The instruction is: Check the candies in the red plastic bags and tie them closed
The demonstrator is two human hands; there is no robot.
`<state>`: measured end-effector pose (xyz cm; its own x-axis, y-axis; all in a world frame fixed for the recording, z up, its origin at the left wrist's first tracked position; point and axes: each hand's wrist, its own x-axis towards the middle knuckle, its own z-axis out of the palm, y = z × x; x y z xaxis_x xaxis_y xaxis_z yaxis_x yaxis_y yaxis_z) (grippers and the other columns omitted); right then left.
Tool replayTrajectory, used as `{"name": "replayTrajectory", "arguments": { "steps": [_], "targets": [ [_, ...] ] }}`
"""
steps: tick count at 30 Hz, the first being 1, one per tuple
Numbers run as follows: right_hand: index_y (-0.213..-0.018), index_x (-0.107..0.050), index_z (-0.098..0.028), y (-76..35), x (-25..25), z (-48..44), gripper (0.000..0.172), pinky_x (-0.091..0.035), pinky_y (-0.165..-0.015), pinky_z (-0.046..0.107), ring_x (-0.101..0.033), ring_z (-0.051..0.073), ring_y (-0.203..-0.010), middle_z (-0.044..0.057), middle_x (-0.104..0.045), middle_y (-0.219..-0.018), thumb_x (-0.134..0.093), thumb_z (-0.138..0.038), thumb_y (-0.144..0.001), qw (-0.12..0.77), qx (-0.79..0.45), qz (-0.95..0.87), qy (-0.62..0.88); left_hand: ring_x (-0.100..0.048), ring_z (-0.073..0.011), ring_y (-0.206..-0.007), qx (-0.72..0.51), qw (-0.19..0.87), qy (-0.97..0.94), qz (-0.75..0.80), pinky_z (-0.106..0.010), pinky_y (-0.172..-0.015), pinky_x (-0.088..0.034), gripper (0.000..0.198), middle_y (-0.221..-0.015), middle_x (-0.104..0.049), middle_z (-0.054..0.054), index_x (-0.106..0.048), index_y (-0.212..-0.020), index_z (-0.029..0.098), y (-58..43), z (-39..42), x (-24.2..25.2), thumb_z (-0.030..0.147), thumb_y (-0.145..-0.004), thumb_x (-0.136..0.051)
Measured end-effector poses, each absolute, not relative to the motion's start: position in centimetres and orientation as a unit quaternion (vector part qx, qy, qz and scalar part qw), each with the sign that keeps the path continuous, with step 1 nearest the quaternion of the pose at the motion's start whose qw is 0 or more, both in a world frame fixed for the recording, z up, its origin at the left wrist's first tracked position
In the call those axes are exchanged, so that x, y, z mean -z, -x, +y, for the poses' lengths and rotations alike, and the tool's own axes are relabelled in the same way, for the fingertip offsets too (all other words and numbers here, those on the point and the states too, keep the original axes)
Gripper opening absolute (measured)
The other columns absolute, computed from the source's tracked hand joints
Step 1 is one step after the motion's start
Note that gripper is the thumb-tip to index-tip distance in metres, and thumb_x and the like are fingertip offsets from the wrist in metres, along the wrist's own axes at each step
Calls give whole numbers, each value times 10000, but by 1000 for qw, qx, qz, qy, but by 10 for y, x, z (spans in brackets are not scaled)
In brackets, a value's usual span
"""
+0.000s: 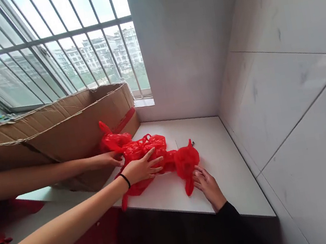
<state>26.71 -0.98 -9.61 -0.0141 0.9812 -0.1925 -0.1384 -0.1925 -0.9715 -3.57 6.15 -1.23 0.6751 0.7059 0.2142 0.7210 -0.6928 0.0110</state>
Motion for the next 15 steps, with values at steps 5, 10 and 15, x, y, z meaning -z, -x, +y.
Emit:
{"name": "replayTrajectory", "arguments": {
  "steps": [5,10,15],
  "targets": [
    [-1412,-518,-174,-265,99,20,675,-572,-928,459,-698,274,-1080,128,-703,-1173,-575,-587,-881,494,-498,-465,540,-527,-224,-1382,92,-22,920,-381,-458,-1179,-436,489,-1429,-621,63,-683,-1235,453,91,33,-15,170,-866,-534],
    [-1353,-538,-174,-213,32,81,619,-356,-1139,544,-532,313,-1205,166,-564,-1275,-632,-531,-856,531,-352,-539,551,-560,-252,-1328,131,-31,817,-561,-428,-1116,-515,498,-1393,-653,-10,-734,-1214,340,206,-52,-30,207,-936,-343],
    [-1443,-490,-234,-36,-117,137,668,-214,-1219,511,-324,320,-1432,130,-457,-1487,-650,-553,-878,461,-52,-864,195,-724,-300,-1090,308,38,601,-737,-538,-1102,-477,371,-1053,-799,48,-759,-955,370,298,-106,-82,607,-840,-498]
  ]
}}
